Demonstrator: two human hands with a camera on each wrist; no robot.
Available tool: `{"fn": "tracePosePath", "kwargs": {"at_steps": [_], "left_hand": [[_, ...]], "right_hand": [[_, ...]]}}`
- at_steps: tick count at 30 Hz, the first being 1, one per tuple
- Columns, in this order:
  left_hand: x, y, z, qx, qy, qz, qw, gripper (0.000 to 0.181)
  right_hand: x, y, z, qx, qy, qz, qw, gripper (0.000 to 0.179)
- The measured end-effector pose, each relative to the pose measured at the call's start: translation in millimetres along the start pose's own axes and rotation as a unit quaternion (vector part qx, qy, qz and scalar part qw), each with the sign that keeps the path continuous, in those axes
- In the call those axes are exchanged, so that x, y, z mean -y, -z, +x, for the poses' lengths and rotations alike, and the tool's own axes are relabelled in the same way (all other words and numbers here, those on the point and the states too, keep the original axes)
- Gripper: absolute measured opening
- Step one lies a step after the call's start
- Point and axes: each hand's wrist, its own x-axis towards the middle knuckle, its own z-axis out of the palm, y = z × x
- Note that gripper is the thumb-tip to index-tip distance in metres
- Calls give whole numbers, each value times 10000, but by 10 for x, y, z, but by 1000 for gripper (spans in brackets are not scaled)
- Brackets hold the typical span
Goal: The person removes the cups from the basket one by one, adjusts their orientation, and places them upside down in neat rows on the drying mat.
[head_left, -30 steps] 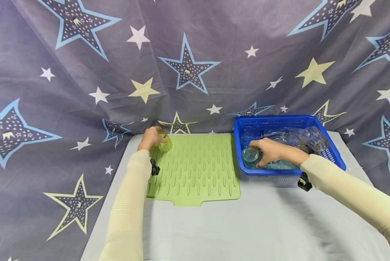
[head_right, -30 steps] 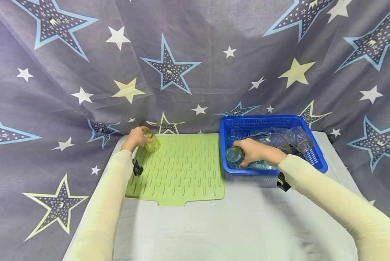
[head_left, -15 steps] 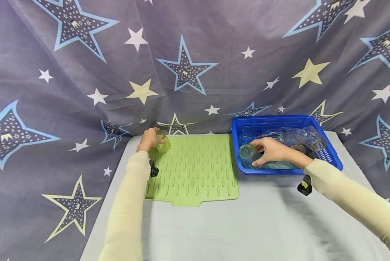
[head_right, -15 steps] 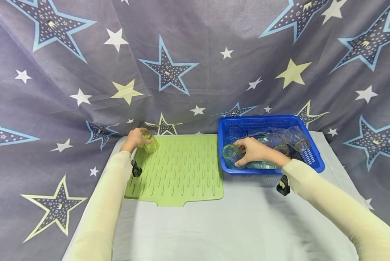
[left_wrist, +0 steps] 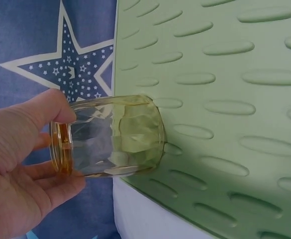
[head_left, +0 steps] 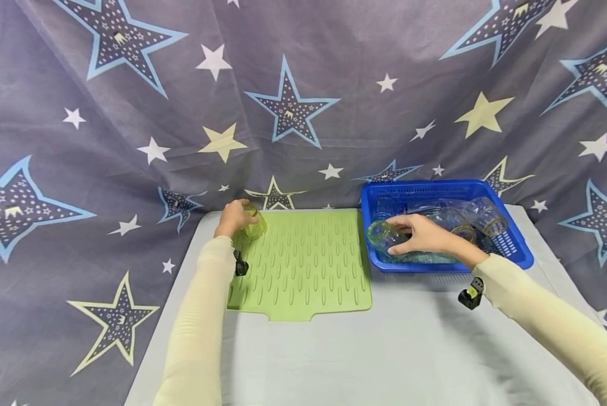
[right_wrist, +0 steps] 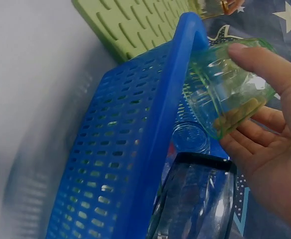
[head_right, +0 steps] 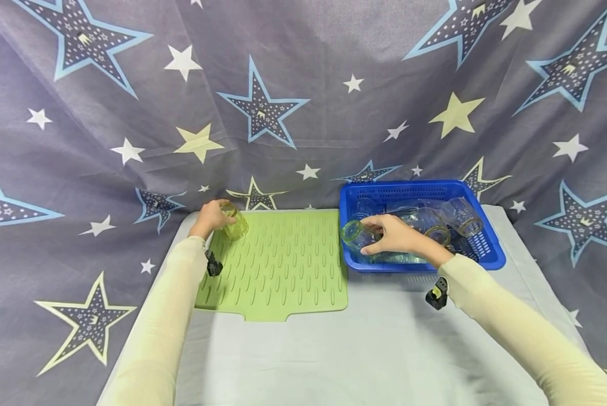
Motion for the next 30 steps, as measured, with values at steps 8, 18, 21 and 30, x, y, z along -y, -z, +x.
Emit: {"fn": "tracePosePath", "kwargs": {"at_steps": [8, 18, 21, 30], "left_hand": [[-13, -23, -1, -86, 65, 73, 9999, 73], [32, -71, -9, -249, 22, 156, 9996, 76], [45, -93, -5, -276, 58, 169, 9995, 77], [88, -133, 32, -332, 72, 175, 9993, 80]], "right_hand": [[106, 47, -23, 5, -64, 203, 9998, 82], [209, 175, 15, -454, 59, 484, 9978, 83], [227, 196, 29, -542, 2, 738, 9958, 84], [298, 204, 65, -854, -40, 1585, 9837, 77]]}}
